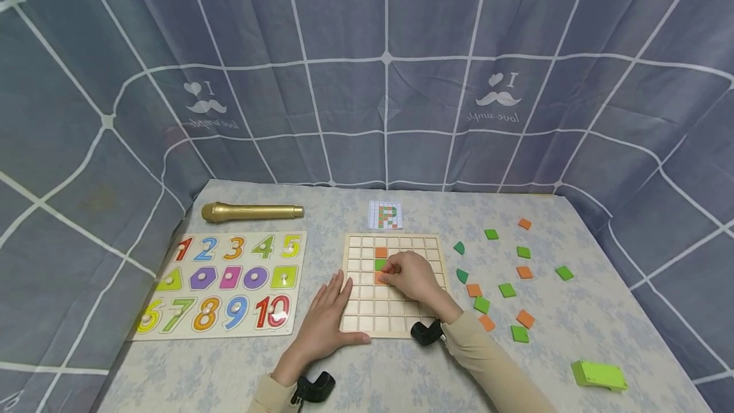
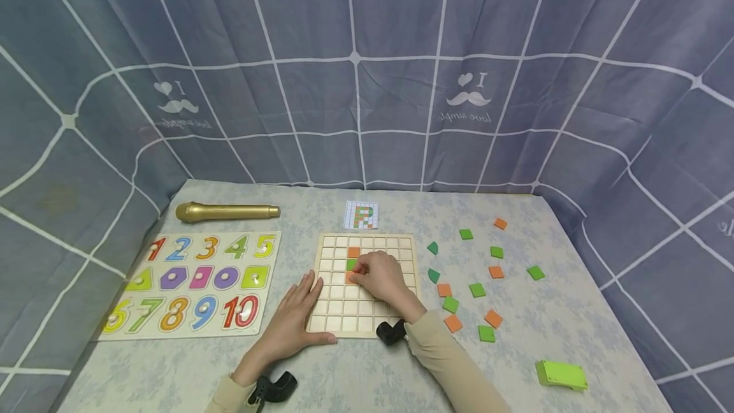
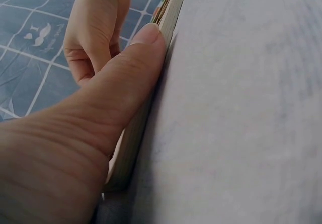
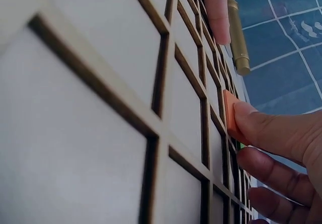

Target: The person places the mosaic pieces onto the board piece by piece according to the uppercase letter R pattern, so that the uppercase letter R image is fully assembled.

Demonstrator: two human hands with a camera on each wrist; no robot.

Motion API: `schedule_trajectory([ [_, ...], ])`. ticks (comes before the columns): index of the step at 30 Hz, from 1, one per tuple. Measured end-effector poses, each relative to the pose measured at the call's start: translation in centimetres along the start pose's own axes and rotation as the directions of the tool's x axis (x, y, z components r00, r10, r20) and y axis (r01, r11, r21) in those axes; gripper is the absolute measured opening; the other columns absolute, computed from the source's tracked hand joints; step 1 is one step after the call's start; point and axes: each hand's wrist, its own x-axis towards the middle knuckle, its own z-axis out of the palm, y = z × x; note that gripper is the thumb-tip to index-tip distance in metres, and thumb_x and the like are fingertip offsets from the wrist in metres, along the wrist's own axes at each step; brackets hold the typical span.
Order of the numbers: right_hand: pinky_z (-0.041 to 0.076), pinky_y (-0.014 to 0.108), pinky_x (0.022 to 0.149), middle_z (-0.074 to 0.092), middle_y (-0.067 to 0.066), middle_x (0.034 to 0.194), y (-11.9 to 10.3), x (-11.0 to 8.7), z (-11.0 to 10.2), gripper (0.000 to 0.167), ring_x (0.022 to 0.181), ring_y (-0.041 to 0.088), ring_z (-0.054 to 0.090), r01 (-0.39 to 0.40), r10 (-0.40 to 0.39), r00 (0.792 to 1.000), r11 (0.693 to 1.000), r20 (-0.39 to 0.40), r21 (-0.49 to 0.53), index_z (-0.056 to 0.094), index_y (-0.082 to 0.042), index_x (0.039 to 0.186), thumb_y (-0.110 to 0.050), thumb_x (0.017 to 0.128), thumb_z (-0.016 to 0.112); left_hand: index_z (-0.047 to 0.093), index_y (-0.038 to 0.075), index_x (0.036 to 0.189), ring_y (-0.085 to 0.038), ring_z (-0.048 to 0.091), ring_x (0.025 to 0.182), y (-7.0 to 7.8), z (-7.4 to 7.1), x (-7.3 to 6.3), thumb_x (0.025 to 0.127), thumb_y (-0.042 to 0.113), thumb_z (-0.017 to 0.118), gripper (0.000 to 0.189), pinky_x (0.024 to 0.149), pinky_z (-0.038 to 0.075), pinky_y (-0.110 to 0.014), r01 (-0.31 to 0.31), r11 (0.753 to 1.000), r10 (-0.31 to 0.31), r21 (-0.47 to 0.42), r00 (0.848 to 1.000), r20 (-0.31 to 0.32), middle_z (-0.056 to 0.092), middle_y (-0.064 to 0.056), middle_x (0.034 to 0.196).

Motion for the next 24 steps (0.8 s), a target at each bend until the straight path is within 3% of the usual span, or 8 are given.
schedule_trajectory([
  [7, 0.045, 0.025, 0.058, 0.059, -0.012, 0.068, 0.0, 0.2, -0.4, 0.01, 0.062, 0.006, 0.052, 0.019, -0.019, 1.0, 1.0, 0.007, -0.011, 0.073, -0.02, 0.072, -0.025, 0.078, 0.079, 0.027, -0.002, 0.147, -0.029, 0.009, 0.142, -0.1, 0.1, 0.1, 0.067, 0.06, 0.076, 0.113, 0.114, 0.008, -0.044, 0.01, 1.0, -0.01, 0.009, 1.0, 0.009, 0.013, -0.02, 0.155],
  [14, 0.045, 0.023, 0.057, 0.061, -0.013, 0.068, 0.1, 0.5, -0.6, 0.013, 0.061, 0.004, 0.053, 0.083, -0.084, 0.996, 0.991, 0.0, -0.105, 0.073, -0.023, 0.068, -0.03, 0.076, 0.08, 0.027, -0.003, 0.147, -0.03, 0.01, 0.142, -0.2, 0.2, 0.0, 0.067, 0.061, 0.075, 0.113, 0.114, 0.009, -0.044, 0.002, 1.0, -0.001, 0.021, 1.0, -0.004, 0.013, -0.021, 0.155],
  [24, 0.046, 0.026, 0.062, 0.061, -0.014, 0.074, 1.1, 0.2, -0.9, 0.005, 0.069, 0.005, 0.053, 0.103, -0.102, 0.99, 0.995, 0.093, -0.003, 0.074, -0.021, 0.079, -0.025, 0.081, 0.077, 0.028, -0.002, 0.148, -0.03, 0.011, 0.142, -0.3, 0.3, 0.1, 0.067, 0.062, 0.074, 0.113, 0.114, 0.009, -0.044, 0.001, 0.999, -0.001, 0.035, 1.0, -0.004, 0.014, -0.02, 0.155],
])
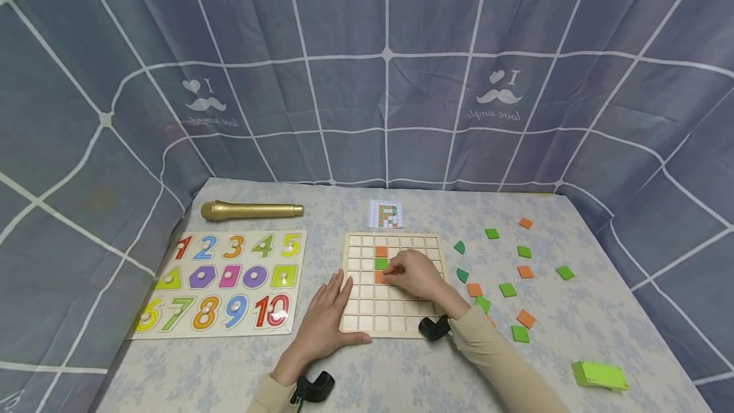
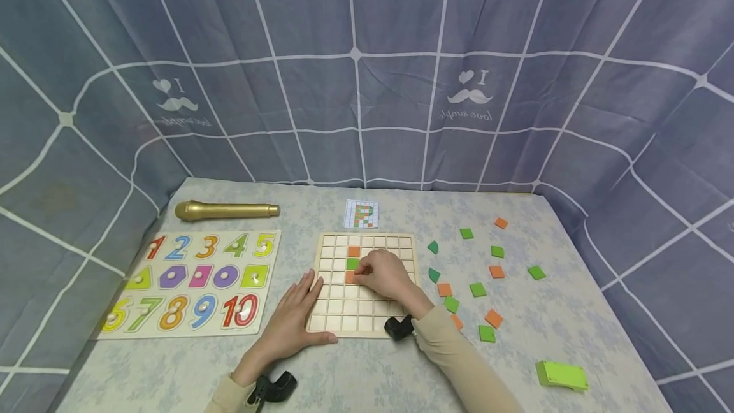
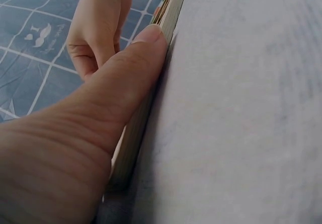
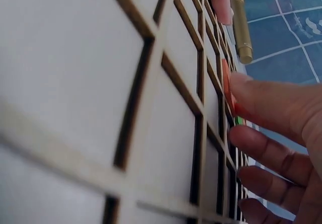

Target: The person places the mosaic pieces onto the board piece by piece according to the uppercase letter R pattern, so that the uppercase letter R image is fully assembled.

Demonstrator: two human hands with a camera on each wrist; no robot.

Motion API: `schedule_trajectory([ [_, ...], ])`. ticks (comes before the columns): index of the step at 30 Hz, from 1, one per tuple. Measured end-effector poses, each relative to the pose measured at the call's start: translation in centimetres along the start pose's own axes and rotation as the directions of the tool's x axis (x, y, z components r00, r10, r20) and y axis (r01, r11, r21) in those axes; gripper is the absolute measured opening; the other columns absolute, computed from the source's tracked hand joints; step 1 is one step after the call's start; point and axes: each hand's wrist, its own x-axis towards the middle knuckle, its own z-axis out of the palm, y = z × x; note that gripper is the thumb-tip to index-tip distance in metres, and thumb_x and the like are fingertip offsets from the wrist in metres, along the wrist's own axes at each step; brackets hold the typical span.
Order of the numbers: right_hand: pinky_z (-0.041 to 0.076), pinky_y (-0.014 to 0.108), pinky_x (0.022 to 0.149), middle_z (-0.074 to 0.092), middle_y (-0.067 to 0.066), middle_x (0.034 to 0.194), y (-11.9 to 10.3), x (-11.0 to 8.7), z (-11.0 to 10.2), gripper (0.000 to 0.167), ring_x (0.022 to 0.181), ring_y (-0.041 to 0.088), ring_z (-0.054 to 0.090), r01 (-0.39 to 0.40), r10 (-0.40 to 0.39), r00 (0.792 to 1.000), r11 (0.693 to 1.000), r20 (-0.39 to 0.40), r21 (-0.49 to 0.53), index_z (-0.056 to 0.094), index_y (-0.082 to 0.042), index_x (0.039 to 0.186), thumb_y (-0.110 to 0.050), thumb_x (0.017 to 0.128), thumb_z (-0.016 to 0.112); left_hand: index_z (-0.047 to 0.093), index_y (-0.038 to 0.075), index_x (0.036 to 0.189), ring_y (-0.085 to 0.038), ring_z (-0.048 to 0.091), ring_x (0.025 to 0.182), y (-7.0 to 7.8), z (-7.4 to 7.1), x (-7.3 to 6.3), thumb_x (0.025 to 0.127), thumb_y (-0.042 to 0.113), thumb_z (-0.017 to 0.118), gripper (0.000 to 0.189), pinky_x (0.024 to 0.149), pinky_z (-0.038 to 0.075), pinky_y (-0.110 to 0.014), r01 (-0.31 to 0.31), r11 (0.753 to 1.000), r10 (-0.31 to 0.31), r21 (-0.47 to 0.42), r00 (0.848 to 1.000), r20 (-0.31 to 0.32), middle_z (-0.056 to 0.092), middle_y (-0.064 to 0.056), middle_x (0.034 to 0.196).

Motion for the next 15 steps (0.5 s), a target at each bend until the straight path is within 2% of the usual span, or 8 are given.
schedule_trajectory([
  [7, 0.044, 0.025, 0.063, 0.061, -0.014, 0.079, 0.9, -0.3, -0.3, 0.012, 0.071, 0.005, 0.051, 0.067, -0.069, 0.997, 0.996, 0.04, 0.067, 0.075, -0.017, 0.091, -0.026, 0.083, 0.075, 0.029, -0.001, 0.147, -0.03, 0.012, 0.142, -0.2, 0.1, 0.0, 0.067, 0.064, 0.073, 0.112, 0.114, 0.01, -0.043, -0.011, 1.0, 0.012, 0.025, 1.0, -0.013, 0.015, -0.02, 0.155],
  [10, 0.045, 0.026, 0.063, 0.061, -0.013, 0.082, 1.4, -0.7, -0.8, 0.017, 0.072, 0.005, 0.05, 0.065, -0.069, 0.997, 0.993, 0.039, 0.102, 0.075, -0.016, 0.098, -0.026, 0.085, 0.073, 0.029, -0.001, 0.147, -0.031, 0.012, 0.142, -0.1, 0.1, 0.0, 0.067, 0.063, 0.074, 0.112, 0.114, 0.01, -0.043, -0.014, 1.0, 0.014, 0.02, 1.0, -0.015, 0.015, -0.021, 0.154],
  [13, 0.046, 0.026, 0.062, 0.064, -0.011, 0.086, 2.3, -1.0, -1.5, 0.02, 0.072, 0.006, 0.053, 0.048, -0.048, 0.999, 0.992, -0.006, 0.12, 0.074, -0.013, 0.103, -0.026, 0.087, 0.071, 0.029, -0.002, 0.147, -0.031, 0.012, 0.142, -0.1, 0.2, 0.0, 0.067, 0.063, 0.074, 0.112, 0.114, 0.01, -0.044, -0.014, 1.0, 0.014, 0.016, 1.0, -0.013, 0.015, -0.021, 0.154],
  [15, 0.048, 0.027, 0.061, 0.066, -0.006, 0.087, 3.2, -1.0, -2.1, 0.022, 0.073, 0.008, 0.056, 0.024, -0.016, 0.998, 0.992, -0.067, 0.122, 0.074, -0.01, 0.104, -0.024, 0.087, 0.071, 0.029, -0.002, 0.147, -0.031, 0.012, 0.142, -0.1, 0.1, 0.0, 0.067, 0.063, 0.074, 0.112, 0.114, 0.01, -0.043, -0.013, 1.0, 0.013, 0.014, 1.0, -0.014, 0.015, -0.021, 0.154],
])
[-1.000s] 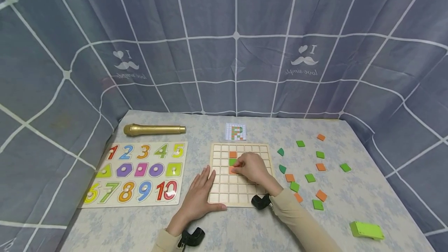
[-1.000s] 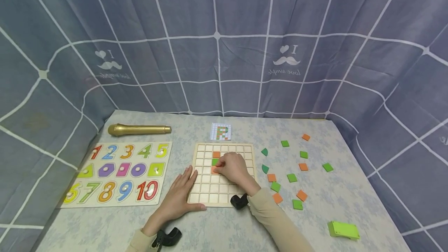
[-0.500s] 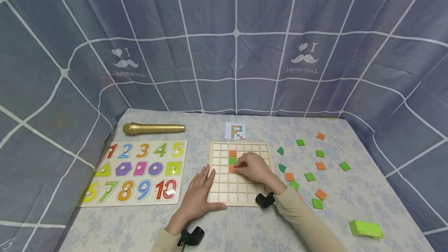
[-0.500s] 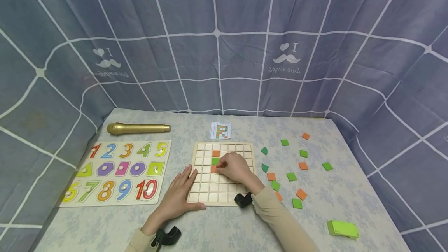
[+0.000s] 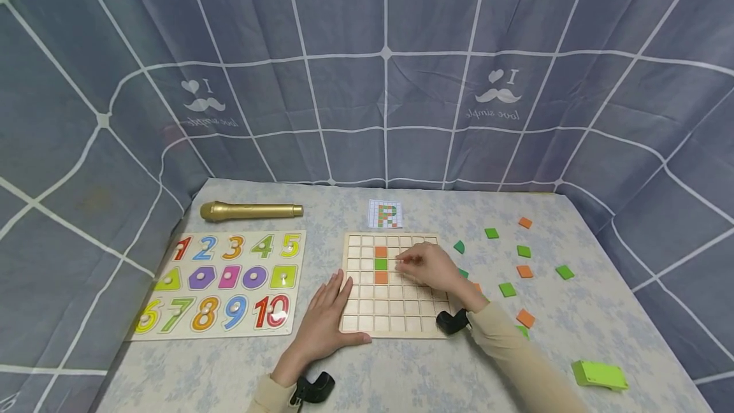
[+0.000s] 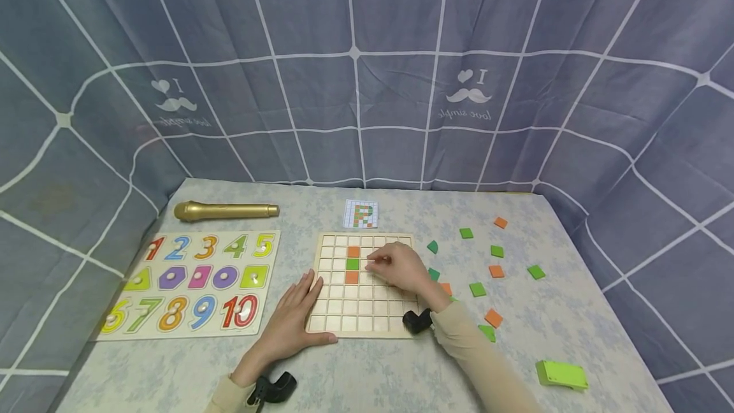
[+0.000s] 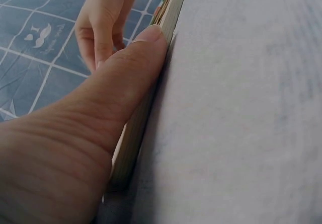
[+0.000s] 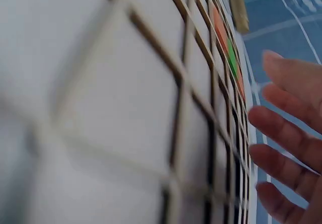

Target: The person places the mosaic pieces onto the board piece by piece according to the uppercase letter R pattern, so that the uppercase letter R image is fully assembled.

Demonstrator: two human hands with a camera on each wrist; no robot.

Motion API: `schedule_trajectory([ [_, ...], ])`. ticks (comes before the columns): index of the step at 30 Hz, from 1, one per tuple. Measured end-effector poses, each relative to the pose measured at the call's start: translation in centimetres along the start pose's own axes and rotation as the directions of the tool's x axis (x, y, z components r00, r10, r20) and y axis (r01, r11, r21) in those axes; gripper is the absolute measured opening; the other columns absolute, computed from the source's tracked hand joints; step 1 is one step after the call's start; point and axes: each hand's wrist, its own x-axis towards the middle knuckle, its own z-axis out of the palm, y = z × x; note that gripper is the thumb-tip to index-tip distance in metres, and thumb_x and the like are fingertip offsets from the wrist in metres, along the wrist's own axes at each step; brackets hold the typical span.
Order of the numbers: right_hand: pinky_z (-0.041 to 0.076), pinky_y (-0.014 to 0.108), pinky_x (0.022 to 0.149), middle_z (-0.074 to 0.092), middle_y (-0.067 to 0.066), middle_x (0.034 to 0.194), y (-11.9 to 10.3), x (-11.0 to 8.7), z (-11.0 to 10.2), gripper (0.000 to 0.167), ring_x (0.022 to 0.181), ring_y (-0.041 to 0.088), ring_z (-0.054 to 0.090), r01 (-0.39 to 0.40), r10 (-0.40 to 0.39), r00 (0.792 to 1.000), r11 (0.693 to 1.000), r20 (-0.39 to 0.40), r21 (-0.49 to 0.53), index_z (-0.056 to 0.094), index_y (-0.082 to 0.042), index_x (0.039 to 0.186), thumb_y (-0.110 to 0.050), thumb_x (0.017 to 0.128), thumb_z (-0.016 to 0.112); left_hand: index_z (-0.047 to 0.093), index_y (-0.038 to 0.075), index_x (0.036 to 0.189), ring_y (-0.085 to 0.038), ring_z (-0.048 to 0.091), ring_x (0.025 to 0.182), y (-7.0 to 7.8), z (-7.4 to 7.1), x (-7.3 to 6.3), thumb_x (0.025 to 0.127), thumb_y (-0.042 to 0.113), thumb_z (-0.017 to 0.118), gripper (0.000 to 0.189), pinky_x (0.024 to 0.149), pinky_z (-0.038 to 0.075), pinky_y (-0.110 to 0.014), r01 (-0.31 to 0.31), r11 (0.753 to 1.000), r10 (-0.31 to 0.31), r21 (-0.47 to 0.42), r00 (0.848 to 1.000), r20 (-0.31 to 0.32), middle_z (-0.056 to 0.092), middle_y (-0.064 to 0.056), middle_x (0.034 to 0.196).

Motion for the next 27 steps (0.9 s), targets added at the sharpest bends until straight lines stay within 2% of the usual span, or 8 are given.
schedule_trajectory([
  [2, 0.048, 0.028, 0.059, 0.068, -0.002, 0.089, 1.0, -0.1, -1.0, 0.023, 0.073, 0.012, 0.058, -0.041, 0.039, 0.995, 0.999, -0.088, -0.02, 0.074, -0.007, 0.103, -0.023, 0.087, 0.071, 0.029, -0.002, 0.147, -0.031, 0.012, 0.142, 0.1, 0.0, 0.0, 0.067, 0.062, 0.074, 0.112, 0.114, 0.009, -0.043, 0.0, 1.0, 0.0, -0.003, 1.0, 0.001, 0.015, -0.021, 0.154],
  [5, 0.048, 0.03, 0.056, 0.069, 0.006, 0.091, 2.7, -0.3, -2.7, 0.026, 0.073, 0.019, 0.06, -0.117, 0.1, 0.969, 0.991, -0.228, -0.063, 0.074, -0.004, 0.104, -0.023, 0.086, 0.072, 0.029, -0.002, 0.147, -0.031, 0.012, 0.142, 0.1, 0.0, 0.0, 0.067, 0.062, 0.074, 0.112, 0.113, 0.01, -0.043, 0.003, 1.0, -0.003, -0.011, 1.0, 0.0, 0.015, -0.021, 0.154],
  [9, 0.048, 0.037, 0.055, 0.069, 0.012, 0.092, 4.9, -1.0, -5.0, 0.03, 0.075, 0.027, 0.06, -0.214, 0.167, 0.913, 0.973, -0.373, -0.087, 0.072, -0.002, 0.106, -0.024, 0.086, 0.072, 0.029, -0.002, 0.147, -0.03, 0.012, 0.142, 0.1, 0.0, -0.1, 0.067, 0.062, 0.075, 0.112, 0.113, 0.01, -0.043, 0.004, 1.0, -0.004, -0.009, 1.0, 0.001, 0.015, -0.02, 0.154],
  [13, 0.047, 0.04, 0.052, 0.069, 0.015, 0.093, 6.6, -1.8, -6.7, 0.035, 0.074, 0.029, 0.059, -0.291, 0.221, 0.855, 0.953, -0.469, -0.081, 0.072, 0.0, 0.107, -0.029, 0.086, 0.071, 0.028, -0.001, 0.147, -0.03, 0.011, 0.142, 0.2, -0.1, -0.1, 0.067, 0.062, 0.074, 0.112, 0.113, 0.01, -0.043, 0.006, 1.0, -0.006, -0.008, 1.0, 0.001, 0.015, -0.02, 0.155],
  [17, 0.042, 0.036, 0.039, 0.069, 0.018, 0.096, 7.7, -2.5, -8.0, 0.037, 0.072, 0.03, 0.061, -0.381, 0.284, 0.805, 0.92, -0.521, -0.087, 0.071, 0.0, 0.107, -0.031, 0.086, 0.07, 0.028, -0.001, 0.147, -0.03, 0.011, 0.142, 0.2, -0.1, 0.0, 0.067, 0.062, 0.074, 0.112, 0.113, 0.01, -0.044, 0.007, 1.0, -0.007, -0.008, 1.0, 0.003, 0.015, -0.02, 0.155],
  [19, 0.04, 0.032, 0.038, 0.069, 0.018, 0.098, 8.1, -2.8, -8.6, 0.038, 0.072, 0.031, 0.062, -0.436, 0.332, 0.783, 0.896, -0.525, -0.084, 0.071, 0.001, 0.108, -0.031, 0.086, 0.07, 0.028, -0.001, 0.147, -0.03, 0.011, 0.142, 0.2, -0.1, 0.0, 0.067, 0.062, 0.075, 0.112, 0.113, 0.01, -0.044, 0.006, 1.0, -0.006, -0.008, 1.0, 0.002, 0.015, -0.02, 0.155],
  [23, 0.041, 0.029, 0.044, 0.069, 0.019, 0.101, 8.5, -3.2, -9.4, 0.041, 0.074, 0.032, 0.064, -0.535, 0.431, 0.745, 0.842, -0.51, -0.071, 0.069, 0.002, 0.11, -0.031, 0.086, 0.07, 0.028, -0.002, 0.147, -0.031, 0.011, 0.142, 0.2, -0.1, 0.0, 0.067, 0.061, 0.075, 0.112, 0.113, 0.009, -0.043, 0.004, 1.0, -0.004, -0.009, 1.0, 0.005, 0.015, -0.021, 0.154],
  [27, 0.044, 0.034, 0.049, 0.069, 0.019, 0.098, 9.1, -3.4, -9.8, 0.041, 0.073, 0.032, 0.064, -0.604, 0.496, 0.717, 0.793, -0.49, -0.08, 0.069, 0.003, 0.108, -0.031, 0.086, 0.071, 0.028, -0.001, 0.147, -0.031, 0.011, 0.142, 0.3, -0.2, 0.0, 0.067, 0.062, 0.075, 0.112, 0.114, 0.009, -0.043, 0.005, 1.0, -0.005, -0.013, 1.0, 0.007, 0.015, -0.02, 0.154],
])
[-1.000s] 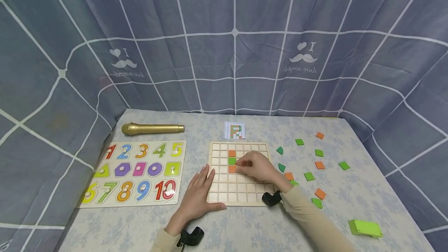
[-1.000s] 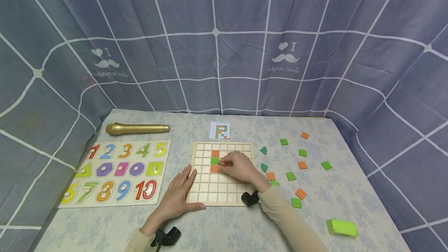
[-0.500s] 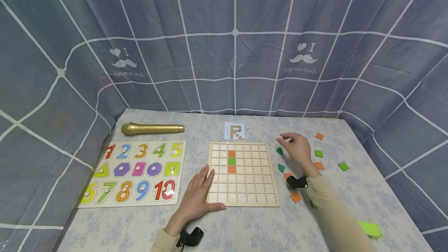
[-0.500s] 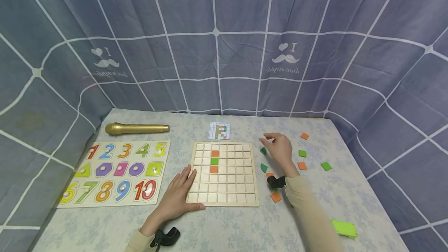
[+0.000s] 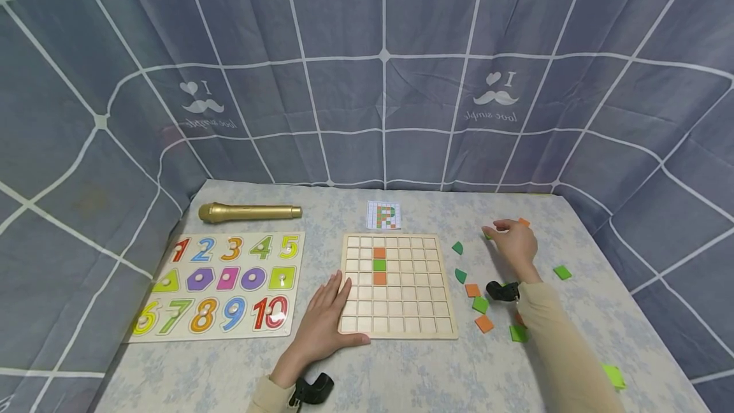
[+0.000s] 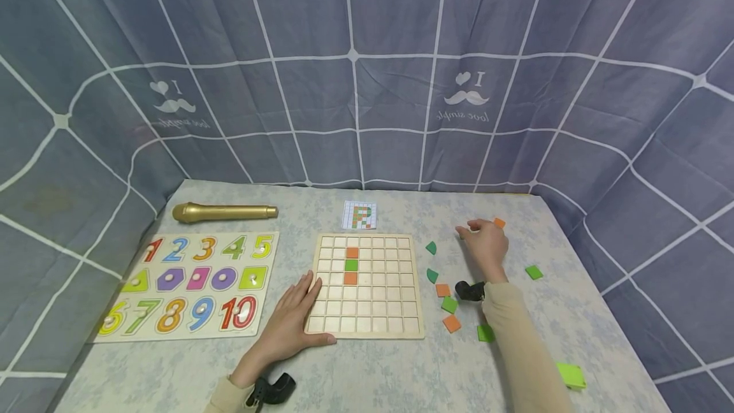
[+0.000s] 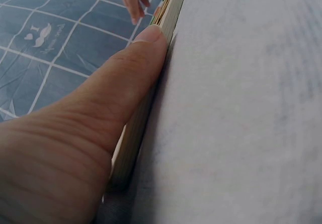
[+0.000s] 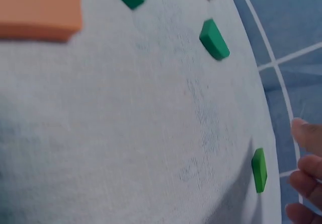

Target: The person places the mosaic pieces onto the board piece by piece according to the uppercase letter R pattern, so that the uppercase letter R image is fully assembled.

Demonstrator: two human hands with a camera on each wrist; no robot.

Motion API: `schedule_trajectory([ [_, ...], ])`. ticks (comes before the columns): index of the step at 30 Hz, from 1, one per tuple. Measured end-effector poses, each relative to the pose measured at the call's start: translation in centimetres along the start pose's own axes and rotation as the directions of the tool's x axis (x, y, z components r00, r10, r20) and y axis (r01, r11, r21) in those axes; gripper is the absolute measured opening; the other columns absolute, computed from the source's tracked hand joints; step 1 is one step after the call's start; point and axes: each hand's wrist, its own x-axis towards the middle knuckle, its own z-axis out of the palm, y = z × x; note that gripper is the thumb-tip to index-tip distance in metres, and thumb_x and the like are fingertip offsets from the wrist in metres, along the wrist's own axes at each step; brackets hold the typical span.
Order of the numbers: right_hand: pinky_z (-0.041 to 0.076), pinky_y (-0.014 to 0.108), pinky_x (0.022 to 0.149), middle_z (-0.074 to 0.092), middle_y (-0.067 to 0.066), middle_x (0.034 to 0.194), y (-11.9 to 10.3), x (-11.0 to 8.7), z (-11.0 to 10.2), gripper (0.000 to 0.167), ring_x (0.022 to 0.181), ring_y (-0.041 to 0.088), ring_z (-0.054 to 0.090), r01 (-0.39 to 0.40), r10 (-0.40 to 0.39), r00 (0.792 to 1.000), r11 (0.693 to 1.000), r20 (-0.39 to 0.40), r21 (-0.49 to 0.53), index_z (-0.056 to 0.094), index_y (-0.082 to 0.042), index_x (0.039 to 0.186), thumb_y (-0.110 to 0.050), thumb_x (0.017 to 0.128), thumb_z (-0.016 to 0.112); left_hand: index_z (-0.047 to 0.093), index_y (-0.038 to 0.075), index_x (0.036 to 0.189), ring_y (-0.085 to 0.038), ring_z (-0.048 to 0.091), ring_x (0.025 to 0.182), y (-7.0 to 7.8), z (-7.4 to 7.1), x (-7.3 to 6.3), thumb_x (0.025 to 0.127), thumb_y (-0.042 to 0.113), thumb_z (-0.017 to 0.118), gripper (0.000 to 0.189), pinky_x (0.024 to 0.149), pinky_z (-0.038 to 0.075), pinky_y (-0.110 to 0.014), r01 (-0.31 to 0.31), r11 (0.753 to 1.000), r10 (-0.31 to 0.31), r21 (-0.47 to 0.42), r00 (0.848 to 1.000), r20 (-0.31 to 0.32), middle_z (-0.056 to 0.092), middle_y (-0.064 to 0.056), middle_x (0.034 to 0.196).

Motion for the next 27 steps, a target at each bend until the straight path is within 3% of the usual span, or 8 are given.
schedule_trajectory([
  [17, 0.048, 0.045, 0.064, 0.068, 0.019, 0.099, 0.99, 0.59, 0.55, 0.039, 0.081, 0.036, 0.062, -0.098, 0.106, 0.987, 0.993, 0.123, -0.07, 0.07, 0.003, 0.105, -0.031, 0.086, 0.07, 0.028, -0.001, 0.148, -0.03, 0.011, 0.142, -0.01, -0.01, -0.02, 0.067, 0.062, 0.075, 0.112, 0.113, 0.009, -0.044, 0.008, 1.0, -0.008, -0.012, 1.0, 0.004, 0.015, -0.019, 0.155],
  [27, 0.045, 0.047, 0.067, 0.066, 0.017, 0.094, 0.3, 0.76, 0.41, 0.032, 0.078, 0.032, 0.06, -0.052, 0.069, 0.984, 0.993, 0.167, -0.103, 0.066, 0.0, 0.103, -0.025, 0.084, 0.071, 0.028, 0.0, 0.148, -0.029, 0.01, 0.142, -0.13, 0.1, 0.02, 0.067, 0.064, 0.073, 0.113, 0.113, 0.01, -0.044, 0.019, 1.0, -0.019, -0.01, 1.0, 0.015, 0.014, -0.018, 0.155],
])
